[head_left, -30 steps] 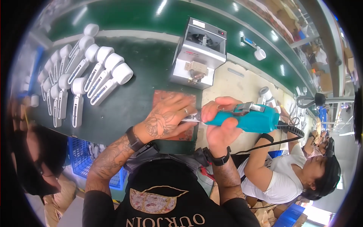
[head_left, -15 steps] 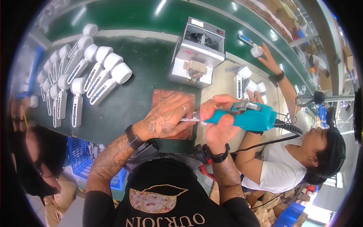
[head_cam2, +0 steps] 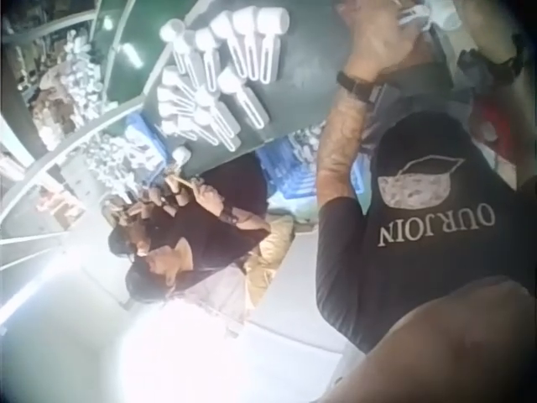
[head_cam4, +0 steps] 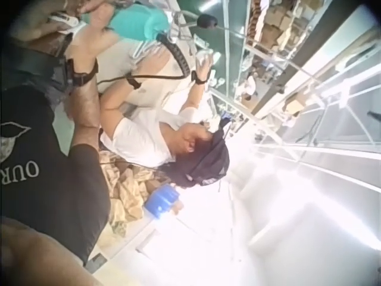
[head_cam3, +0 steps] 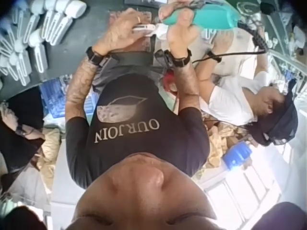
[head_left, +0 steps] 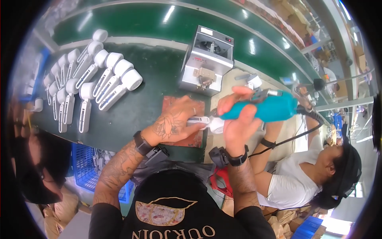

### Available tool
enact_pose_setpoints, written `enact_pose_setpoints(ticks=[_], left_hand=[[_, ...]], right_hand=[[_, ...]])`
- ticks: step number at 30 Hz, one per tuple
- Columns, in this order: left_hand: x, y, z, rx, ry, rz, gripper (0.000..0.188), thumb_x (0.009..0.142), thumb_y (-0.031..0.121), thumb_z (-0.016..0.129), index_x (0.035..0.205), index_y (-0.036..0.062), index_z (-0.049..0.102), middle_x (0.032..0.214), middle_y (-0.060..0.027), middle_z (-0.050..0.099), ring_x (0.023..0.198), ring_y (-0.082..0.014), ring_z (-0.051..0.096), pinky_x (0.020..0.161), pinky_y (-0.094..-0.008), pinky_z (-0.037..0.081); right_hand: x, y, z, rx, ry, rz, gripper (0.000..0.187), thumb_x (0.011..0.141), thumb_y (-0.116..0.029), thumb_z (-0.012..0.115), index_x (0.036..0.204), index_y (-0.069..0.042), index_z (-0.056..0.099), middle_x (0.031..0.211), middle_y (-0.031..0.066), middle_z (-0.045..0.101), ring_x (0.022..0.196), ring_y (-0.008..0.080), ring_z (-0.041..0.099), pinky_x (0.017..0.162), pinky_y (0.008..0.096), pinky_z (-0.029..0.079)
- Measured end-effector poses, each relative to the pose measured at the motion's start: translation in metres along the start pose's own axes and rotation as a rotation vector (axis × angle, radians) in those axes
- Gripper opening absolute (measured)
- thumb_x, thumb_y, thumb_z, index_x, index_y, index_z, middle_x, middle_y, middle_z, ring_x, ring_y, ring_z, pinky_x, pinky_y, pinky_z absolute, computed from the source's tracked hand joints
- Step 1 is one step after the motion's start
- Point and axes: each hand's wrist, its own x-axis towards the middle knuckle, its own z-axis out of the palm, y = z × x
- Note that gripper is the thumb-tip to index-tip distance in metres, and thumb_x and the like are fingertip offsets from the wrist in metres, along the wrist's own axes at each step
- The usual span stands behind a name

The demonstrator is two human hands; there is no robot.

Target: The person picks up a white fan, places it on a red pad, and uses a teal power screwdriver to drive a screw into the handle. They then set the fan aside and repeat the process with another one.

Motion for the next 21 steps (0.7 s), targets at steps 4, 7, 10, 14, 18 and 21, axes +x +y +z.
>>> enact_pose_setpoints(ticks=[4,7,10,14,18,21], left_hand=[[0.002,-0.003,-0.003,0.117,-0.075,-0.059,0.036,0.083,0.027,0.076,0.110,0.0046,0.068,0.109,-0.0123,0.061,0.104,-0.0310,0.055,0.091,-0.0419,0.047],[-0.002,-0.001,-0.009,0.101,-0.075,0.014,0.047,0.084,0.029,0.073,0.120,0.0008,0.062,0.108,-0.0133,0.059,0.105,-0.0332,0.054,0.094,-0.0428,0.046],[-0.002,-0.006,-0.007,0.108,-0.071,0.021,0.052,0.083,0.030,0.073,0.125,0.0017,0.060,0.110,-0.0128,0.058,0.105,-0.0326,0.053,0.094,-0.0420,0.046],[-0.001,-0.004,-0.008,0.100,-0.092,-0.011,0.052,0.083,0.030,0.073,0.125,0.0021,0.060,0.111,-0.0127,0.058,0.105,-0.0323,0.053,0.094,-0.0418,0.046],[0.001,-0.001,-0.008,0.119,-0.082,-0.034,0.053,0.083,0.030,0.072,0.127,0.0023,0.059,0.111,-0.0126,0.058,0.105,-0.0321,0.053,0.095,-0.0418,0.046],[-0.002,-0.001,-0.009,0.126,-0.101,-0.053,0.054,0.084,0.031,0.072,0.128,0.0023,0.058,0.111,-0.0127,0.058,0.105,-0.0323,0.053,0.095,-0.0419,0.046]], right_hand=[[0.034,0.013,0.005,-0.129,0.036,0.000,0.056,0.098,-0.052,0.055,0.112,0.002,0.056,0.071,0.0053,0.058,0.064,0.0154,0.058,0.059,0.0295,0.047],[0.057,0.032,0.012,-0.174,0.052,-0.052,0.046,0.102,-0.044,0.053,0.111,0.002,0.058,0.071,0.0043,0.059,0.063,0.0131,0.058,0.056,0.0264,0.046],[0.069,0.038,0.019,-0.233,0.049,-0.019,0.039,0.103,-0.038,0.053,0.105,0.001,0.059,0.070,0.0045,0.060,0.062,0.0135,0.059,0.057,0.0271,0.047],[0.070,0.056,0.022,-0.221,0.016,-0.061,0.035,0.102,-0.035,0.056,0.101,0.000,0.058,0.070,0.0044,0.061,0.061,0.0138,0.058,0.058,0.0271,0.047],[0.063,0.055,0.025,-0.153,0.013,-0.017,0.031,0.101,-0.032,0.058,0.101,-0.001,0.057,0.070,0.0044,0.060,0.061,0.0141,0.058,0.058,0.0276,0.047],[0.055,0.044,0.026,-0.138,-0.007,0.049,0.031,0.101,-0.031,0.058,0.102,-0.001,0.057,0.070,0.0046,0.059,0.061,0.0144,0.057,0.058,0.0284,0.047]])
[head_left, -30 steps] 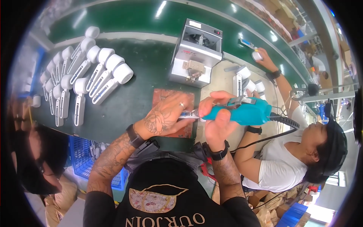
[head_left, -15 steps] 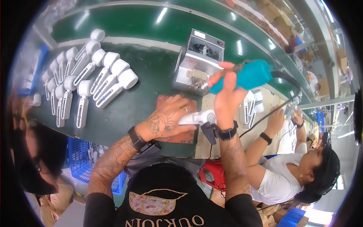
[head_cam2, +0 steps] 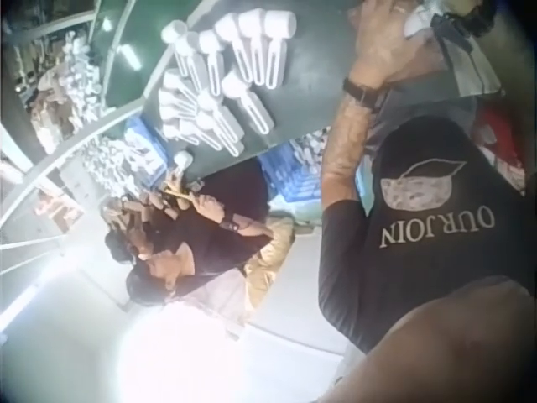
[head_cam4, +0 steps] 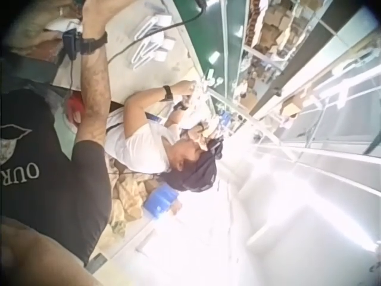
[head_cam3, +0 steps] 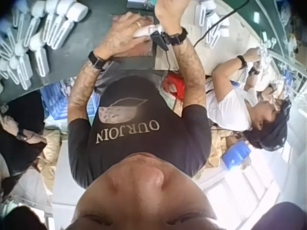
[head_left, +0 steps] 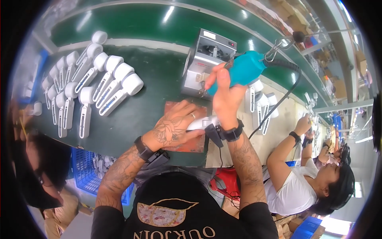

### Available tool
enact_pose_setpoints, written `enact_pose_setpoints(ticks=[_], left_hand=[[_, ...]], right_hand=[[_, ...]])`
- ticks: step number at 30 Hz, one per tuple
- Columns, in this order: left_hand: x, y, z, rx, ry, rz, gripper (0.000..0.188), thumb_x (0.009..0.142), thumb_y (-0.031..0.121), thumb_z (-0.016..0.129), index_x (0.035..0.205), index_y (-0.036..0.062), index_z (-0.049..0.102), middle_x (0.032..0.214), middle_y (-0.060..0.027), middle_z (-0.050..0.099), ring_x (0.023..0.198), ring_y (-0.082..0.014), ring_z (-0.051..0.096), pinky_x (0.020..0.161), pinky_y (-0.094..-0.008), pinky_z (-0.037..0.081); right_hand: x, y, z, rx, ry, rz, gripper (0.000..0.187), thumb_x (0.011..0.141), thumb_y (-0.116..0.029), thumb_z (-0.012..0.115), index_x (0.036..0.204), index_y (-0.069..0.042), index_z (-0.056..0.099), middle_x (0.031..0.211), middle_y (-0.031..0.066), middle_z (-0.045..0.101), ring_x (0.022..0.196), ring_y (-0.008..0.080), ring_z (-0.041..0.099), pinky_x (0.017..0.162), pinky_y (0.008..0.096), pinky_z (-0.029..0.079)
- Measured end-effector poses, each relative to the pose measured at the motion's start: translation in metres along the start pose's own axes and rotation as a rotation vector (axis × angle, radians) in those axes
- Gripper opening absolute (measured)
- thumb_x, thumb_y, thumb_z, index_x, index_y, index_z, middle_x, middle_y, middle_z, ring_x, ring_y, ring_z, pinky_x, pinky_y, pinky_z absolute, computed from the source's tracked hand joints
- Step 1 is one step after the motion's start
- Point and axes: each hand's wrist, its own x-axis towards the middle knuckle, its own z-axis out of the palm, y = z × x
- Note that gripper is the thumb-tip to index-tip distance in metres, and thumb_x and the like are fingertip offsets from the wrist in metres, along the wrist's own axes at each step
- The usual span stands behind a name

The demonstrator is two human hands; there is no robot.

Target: The person picks up a white fan, places it on a red pad, and uses a teal power screwdriver to drive a screw into the handle. They then set the fan aside and repeat the process with another one.

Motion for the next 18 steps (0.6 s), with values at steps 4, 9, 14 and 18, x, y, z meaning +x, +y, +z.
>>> enact_pose_setpoints(ticks=[4,9,14,18], left_hand=[[-0.001,0.000,0.001,0.011,0.009,-0.013,0.055,0.083,0.030,0.073,0.129,0.0024,0.058,0.111,-0.0128,0.058,0.105,-0.0325,0.053,0.095,-0.0418,0.046],[0.001,0.000,0.002,0.029,0.038,0.004,0.051,0.082,0.031,0.076,0.123,0.0055,0.062,0.111,-0.0107,0.059,0.105,-0.0308,0.054,0.094,-0.0413,0.046],[0.002,0.002,0.002,0.017,0.026,-0.039,0.045,0.080,0.031,0.078,0.117,0.0079,0.066,0.112,-0.0087,0.061,0.107,-0.0299,0.055,0.094,-0.0412,0.046],[0.000,0.000,0.003,-0.020,0.022,-0.050,0.045,0.081,0.031,0.077,0.117,0.0078,0.066,0.113,-0.0087,0.061,0.108,-0.0309,0.055,0.096,-0.0431,0.046]], right_hand=[[-0.034,-0.017,-0.019,0.068,0.005,0.052,0.036,0.100,-0.035,0.059,0.106,0.001,0.056,0.071,0.0060,0.058,0.064,0.0157,0.057,0.059,0.0297,0.047],[-0.054,-0.020,-0.037,0.055,-0.050,0.080,0.052,0.097,-0.046,0.062,0.112,0.003,0.054,0.073,0.0075,0.057,0.066,0.0168,0.056,0.062,0.0316,0.047],[-0.053,-0.016,-0.035,0.040,-0.048,0.083,0.051,0.098,-0.045,0.060,0.111,0.004,0.054,0.074,0.0077,0.058,0.066,0.0173,0.056,0.062,0.0315,0.047],[-0.055,-0.008,-0.033,-0.004,-0.052,0.107,0.048,0.098,-0.043,0.061,0.108,0.003,0.054,0.074,0.0080,0.058,0.067,0.0174,0.057,0.062,0.0317,0.047]])
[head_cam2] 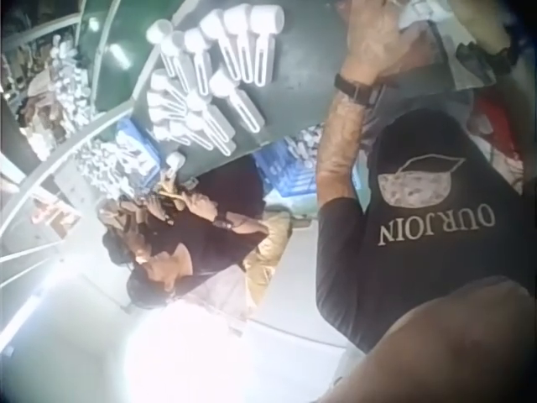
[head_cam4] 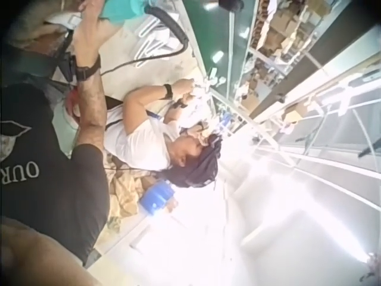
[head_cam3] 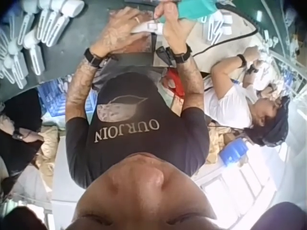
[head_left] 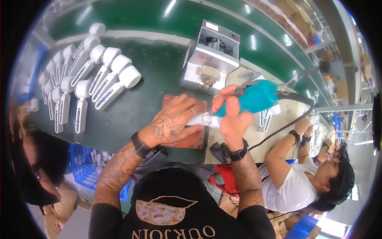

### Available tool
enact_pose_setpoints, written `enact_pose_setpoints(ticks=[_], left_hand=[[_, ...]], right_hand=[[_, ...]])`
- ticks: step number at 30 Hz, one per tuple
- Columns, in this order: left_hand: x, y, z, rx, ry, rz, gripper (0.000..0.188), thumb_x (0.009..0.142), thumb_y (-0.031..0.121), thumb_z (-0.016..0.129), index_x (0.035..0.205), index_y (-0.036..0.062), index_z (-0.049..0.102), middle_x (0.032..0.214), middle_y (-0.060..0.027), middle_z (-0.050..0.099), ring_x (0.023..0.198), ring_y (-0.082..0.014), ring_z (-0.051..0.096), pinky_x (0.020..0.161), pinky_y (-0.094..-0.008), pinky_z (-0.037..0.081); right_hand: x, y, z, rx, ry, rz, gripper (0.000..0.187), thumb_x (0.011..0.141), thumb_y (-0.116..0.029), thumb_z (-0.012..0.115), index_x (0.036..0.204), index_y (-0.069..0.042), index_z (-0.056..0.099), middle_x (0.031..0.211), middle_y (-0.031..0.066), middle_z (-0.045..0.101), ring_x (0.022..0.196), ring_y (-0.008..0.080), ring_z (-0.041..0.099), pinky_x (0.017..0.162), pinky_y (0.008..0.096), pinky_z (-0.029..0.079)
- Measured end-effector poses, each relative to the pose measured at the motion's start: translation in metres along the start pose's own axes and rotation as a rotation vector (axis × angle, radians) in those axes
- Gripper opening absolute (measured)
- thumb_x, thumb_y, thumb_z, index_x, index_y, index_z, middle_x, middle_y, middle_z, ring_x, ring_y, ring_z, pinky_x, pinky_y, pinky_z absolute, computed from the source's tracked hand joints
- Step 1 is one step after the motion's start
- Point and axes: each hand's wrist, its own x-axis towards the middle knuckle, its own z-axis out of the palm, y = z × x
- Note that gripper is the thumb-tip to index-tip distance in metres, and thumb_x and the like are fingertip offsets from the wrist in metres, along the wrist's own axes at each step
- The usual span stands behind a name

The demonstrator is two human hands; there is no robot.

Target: The person picks up a white fan, places it on a red pad, and uses a teal power screwdriver to drive a screw into the handle. They then set the fan aside and repeat the process with another one.

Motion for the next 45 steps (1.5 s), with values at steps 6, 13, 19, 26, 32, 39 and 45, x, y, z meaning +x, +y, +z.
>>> enact_pose_setpoints(ticks=[6,13,19,26,32,39,45], left_hand=[[0.000,0.000,0.001,0.026,-0.009,0.028,0.045,0.082,0.029,0.076,0.121,0.0085,0.064,0.118,-0.0089,0.060,0.109,-0.0315,0.055,0.097,-0.0433,0.045],[0.001,-0.001,0.001,0.046,-0.010,0.056,0.048,0.082,0.028,0.075,0.124,0.0088,0.061,0.121,-0.0098,0.058,0.107,-0.0323,0.055,0.095,-0.0433,0.045],[-0.002,0.000,0.000,0.095,0.000,0.066,0.049,0.084,0.030,0.073,0.126,0.0076,0.060,0.117,-0.0103,0.058,0.105,-0.0315,0.054,0.093,-0.0429,0.046],[-0.001,0.001,-0.003,0.126,0.007,0.088,0.053,0.082,0.027,0.073,0.129,0.0082,0.058,0.116,-0.0103,0.057,0.105,-0.0307,0.054,0.092,-0.0426,0.047],[0.000,0.006,-0.002,0.101,-0.041,0.063,0.056,0.081,0.024,0.071,0.130,0.0025,0.054,0.120,-0.0139,0.055,0.113,-0.0327,0.051,0.099,-0.0435,0.043],[-0.003,-0.001,0.002,0.094,0.017,0.043,0.038,0.091,0.023,0.063,0.123,0.0036,0.060,0.115,-0.0122,0.058,0.106,-0.0325,0.053,0.095,-0.0430,0.044],[0.002,0.004,-0.002,0.014,-0.030,0.005,0.032,0.092,0.023,0.064,0.119,0.0049,0.064,0.116,-0.0108,0.059,0.103,-0.0334,0.054,0.093,-0.0419,0.044]], right_hand=[[0.001,0.011,0.001,0.114,-0.034,0.018,0.036,0.100,-0.034,0.059,0.098,0.001,0.051,0.072,0.0075,0.056,0.065,0.0177,0.056,0.062,0.0319,0.047],[0.003,0.012,-0.002,0.094,-0.004,0.013,0.034,0.102,-0.034,0.057,0.097,0.000,0.052,0.071,0.0073,0.055,0.063,0.0179,0.056,0.060,0.0319,0.047],[0.014,-0.002,0.002,0.004,0.043,0.011,0.037,0.103,-0.035,0.054,0.104,0.002,0.054,0.071,0.0070,0.057,0.064,0.0174,0.057,0.060,0.0308,0.047],[0.070,-0.004,0.026,-0.081,0.078,-0.191,0.028,0.104,-0.029,0.053,0.106,-0.001,0.057,0.072,0.0052,0.059,0.065,0.0145,0.059,0.063,0.0283,0.047],[0.068,0.011,0.029,-0.060,0.076,-0.171,0.024,0.102,-0.026,0.055,0.101,-0.002,0.056,0.071,0.0050,0.059,0.061,0.0144,0.058,0.058,0.0284,0.047],[0.027,-0.010,0.012,0.095,0.051,-0.029,0.036,0.099,-0.035,0.060,0.105,0.000,0.056,0.069,0.0079,0.056,0.061,0.0186,0.055,0.059,0.0332,0.048],[-0.018,-0.024,-0.009,0.097,-0.010,-0.036,0.054,0.094,-0.049,0.065,0.110,0.002,0.054,0.069,0.0086,0.055,0.060,0.0194,0.053,0.058,0.0337,0.045]])
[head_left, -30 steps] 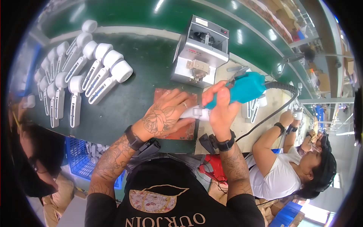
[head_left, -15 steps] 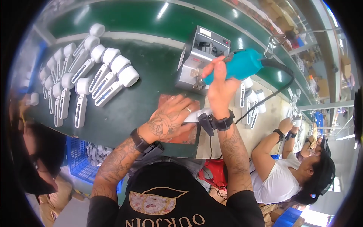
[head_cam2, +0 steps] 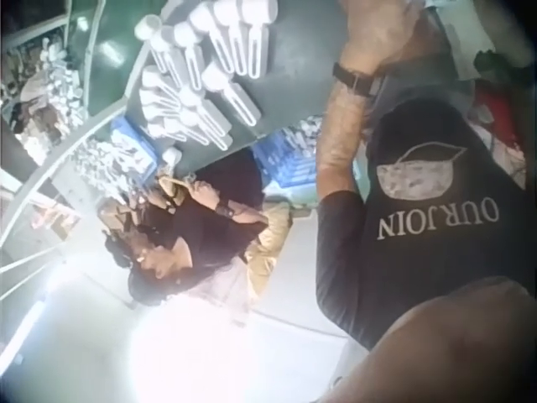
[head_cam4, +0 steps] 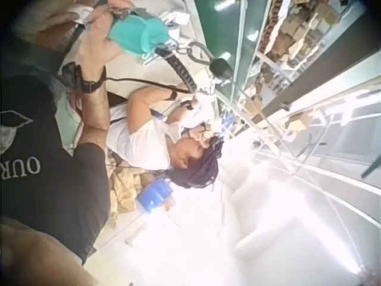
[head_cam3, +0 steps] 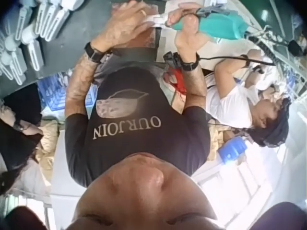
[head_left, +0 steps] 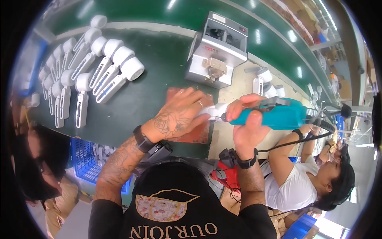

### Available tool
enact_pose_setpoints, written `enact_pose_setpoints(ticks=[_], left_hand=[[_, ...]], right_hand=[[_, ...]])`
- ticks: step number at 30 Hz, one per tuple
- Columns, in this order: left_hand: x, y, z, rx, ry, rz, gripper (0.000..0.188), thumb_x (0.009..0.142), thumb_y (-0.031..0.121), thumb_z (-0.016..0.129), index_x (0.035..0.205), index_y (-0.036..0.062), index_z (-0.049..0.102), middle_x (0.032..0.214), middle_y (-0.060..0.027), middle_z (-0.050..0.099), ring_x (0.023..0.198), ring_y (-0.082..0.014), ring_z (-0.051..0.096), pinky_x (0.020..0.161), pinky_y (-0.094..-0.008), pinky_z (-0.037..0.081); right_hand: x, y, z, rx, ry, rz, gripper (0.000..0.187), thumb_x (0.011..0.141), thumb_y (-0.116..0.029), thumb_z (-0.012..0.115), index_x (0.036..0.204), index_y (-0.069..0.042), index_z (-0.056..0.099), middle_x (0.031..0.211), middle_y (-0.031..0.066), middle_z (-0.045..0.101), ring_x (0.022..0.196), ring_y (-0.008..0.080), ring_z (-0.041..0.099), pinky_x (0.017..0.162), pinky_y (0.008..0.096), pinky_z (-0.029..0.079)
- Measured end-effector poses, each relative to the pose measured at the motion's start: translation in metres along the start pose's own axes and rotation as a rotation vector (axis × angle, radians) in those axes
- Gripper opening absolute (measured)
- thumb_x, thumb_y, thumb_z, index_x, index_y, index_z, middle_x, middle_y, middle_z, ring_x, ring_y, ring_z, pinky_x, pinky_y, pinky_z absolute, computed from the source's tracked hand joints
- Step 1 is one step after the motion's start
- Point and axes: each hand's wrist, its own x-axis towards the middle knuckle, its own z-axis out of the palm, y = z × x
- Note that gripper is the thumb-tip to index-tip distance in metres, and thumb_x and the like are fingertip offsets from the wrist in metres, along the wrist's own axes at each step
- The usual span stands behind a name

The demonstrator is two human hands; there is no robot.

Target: The person picks up a white fan, places it on a red pad, and uses a teal power screwdriver to drive a screw into the handle. They then set the fan aside and repeat the process with another one.

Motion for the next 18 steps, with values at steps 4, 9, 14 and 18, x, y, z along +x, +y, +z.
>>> enact_pose_setpoints(ticks=[4,9,14,18], left_hand=[[0.000,0.001,0.000,0.013,-0.010,-0.008,0.032,0.092,0.023,0.064,0.119,0.0049,0.064,0.117,-0.0105,0.059,0.103,-0.0334,0.054,0.094,-0.0414,0.044],[0.000,0.000,0.004,-0.005,-0.001,-0.001,0.034,0.091,0.022,0.065,0.121,0.0048,0.064,0.117,-0.0104,0.059,0.103,-0.0332,0.054,0.094,-0.0415,0.044],[0.000,-0.001,0.004,-0.004,-0.029,-0.014,0.035,0.093,0.021,0.062,0.123,0.0045,0.060,0.118,-0.0127,0.057,0.109,-0.0324,0.053,0.096,-0.0413,0.043],[0.006,-0.001,0.000,0.021,-0.014,0.024,0.036,0.091,0.019,0.064,0.123,0.0037,0.060,0.116,-0.0129,0.057,0.106,-0.0328,0.053,0.094,-0.0416,0.044]], right_hand=[[-0.004,0.005,-0.002,-0.003,0.010,0.027,0.054,0.094,-0.047,0.066,0.111,0.003,0.053,0.070,0.0092,0.055,0.061,0.0197,0.054,0.058,0.0335,0.046],[-0.006,0.007,-0.003,0.020,0.009,0.021,0.053,0.094,-0.047,0.065,0.110,0.002,0.052,0.071,0.0094,0.055,0.061,0.0198,0.054,0.058,0.0333,0.046],[-0.009,0.016,0.000,-0.001,0.010,0.044,0.047,0.095,-0.044,0.065,0.105,0.000,0.051,0.071,0.0096,0.055,0.062,0.0198,0.055,0.058,0.0336,0.047],[-0.005,0.019,0.000,0.038,0.026,0.043,0.041,0.096,-0.041,0.064,0.099,-0.002,0.050,0.071,0.0097,0.055,0.062,0.0198,0.055,0.059,0.0338,0.047]])
